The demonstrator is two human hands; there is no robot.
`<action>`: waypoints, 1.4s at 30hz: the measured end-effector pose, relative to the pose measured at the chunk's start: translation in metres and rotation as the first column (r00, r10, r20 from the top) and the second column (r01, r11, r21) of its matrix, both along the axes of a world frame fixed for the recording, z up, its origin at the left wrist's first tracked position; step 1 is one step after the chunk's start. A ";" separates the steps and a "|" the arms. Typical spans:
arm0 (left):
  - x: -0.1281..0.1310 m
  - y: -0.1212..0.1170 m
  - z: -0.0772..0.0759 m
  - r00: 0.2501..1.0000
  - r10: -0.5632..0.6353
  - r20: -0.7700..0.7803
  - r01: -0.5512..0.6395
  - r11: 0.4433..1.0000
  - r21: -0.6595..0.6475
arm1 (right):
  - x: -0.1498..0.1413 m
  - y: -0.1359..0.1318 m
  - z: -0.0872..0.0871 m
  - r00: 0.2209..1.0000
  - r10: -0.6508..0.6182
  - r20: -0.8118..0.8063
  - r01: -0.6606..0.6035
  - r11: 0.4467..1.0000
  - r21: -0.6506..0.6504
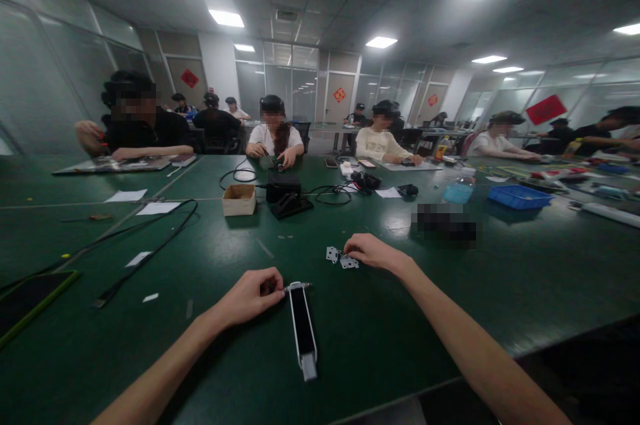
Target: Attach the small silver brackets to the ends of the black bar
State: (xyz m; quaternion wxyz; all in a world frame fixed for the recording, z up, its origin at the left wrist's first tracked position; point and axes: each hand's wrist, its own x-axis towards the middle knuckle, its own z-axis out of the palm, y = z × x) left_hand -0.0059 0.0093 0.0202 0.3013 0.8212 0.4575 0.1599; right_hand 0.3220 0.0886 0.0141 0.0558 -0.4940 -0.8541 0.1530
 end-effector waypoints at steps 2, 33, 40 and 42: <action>0.000 0.000 0.000 1.000 -0.001 0.002 0.001 1.000 0.003 | -0.001 -0.001 0.000 0.999 -0.020 0.029 0.019 0.999 0.040; -0.003 0.006 -0.002 0.999 -0.011 -0.036 0.010 0.999 -0.035 | -0.047 -0.020 0.027 0.931 -0.313 0.189 0.310 0.950 0.044; -0.003 0.006 -0.002 0.999 -0.019 -0.040 0.018 0.999 -0.027 | -0.023 -0.026 0.034 0.982 -0.169 0.086 0.180 0.974 -0.136; -0.003 0.006 -0.002 0.999 -0.012 -0.037 0.011 1.000 -0.025 | -0.024 -0.030 0.038 0.990 -0.128 0.054 0.135 0.979 -0.153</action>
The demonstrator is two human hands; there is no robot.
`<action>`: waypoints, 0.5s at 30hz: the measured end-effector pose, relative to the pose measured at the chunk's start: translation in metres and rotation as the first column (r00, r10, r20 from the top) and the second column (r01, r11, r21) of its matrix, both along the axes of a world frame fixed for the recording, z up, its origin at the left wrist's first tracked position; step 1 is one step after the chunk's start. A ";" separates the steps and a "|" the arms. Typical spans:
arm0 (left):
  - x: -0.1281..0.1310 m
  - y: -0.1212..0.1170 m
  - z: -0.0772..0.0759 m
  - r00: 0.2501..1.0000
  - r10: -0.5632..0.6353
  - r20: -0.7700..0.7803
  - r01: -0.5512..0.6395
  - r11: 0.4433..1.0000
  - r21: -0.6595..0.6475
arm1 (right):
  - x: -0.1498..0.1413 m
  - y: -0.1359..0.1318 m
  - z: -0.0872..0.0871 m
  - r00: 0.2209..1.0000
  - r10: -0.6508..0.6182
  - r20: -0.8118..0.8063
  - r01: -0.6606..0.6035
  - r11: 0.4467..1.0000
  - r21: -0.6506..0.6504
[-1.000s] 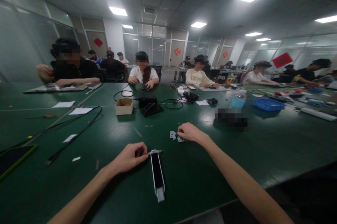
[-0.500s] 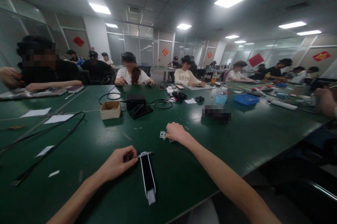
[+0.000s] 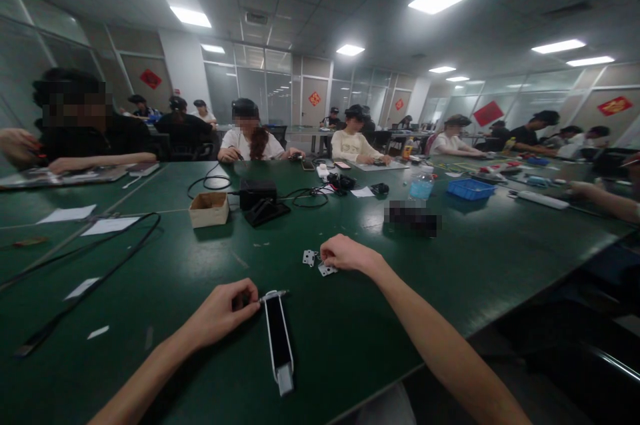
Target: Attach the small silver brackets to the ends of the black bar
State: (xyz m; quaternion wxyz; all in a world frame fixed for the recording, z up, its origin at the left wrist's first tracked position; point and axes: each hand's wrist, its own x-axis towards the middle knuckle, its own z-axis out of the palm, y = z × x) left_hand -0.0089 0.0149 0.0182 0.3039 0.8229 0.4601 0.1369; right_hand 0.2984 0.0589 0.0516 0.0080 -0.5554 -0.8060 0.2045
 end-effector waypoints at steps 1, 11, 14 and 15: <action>0.000 0.000 0.000 1.000 0.002 0.000 -0.002 1.000 0.000 | -0.003 -0.003 0.002 0.998 0.046 -0.030 -0.046 0.999 -0.001; 0.003 -0.002 0.001 1.000 0.005 0.008 -0.005 1.000 0.011 | -0.053 -0.028 -0.014 0.858 0.496 -0.133 -0.463 0.859 0.218; 0.002 -0.001 0.001 1.000 0.001 0.012 -0.001 1.000 0.015 | -0.050 -0.027 -0.018 0.841 0.497 -0.214 -0.439 0.858 0.266; 0.002 -0.001 0.000 1.000 -0.002 0.011 0.002 1.000 0.012 | -0.049 -0.026 -0.018 0.833 0.501 -0.236 -0.437 0.856 0.276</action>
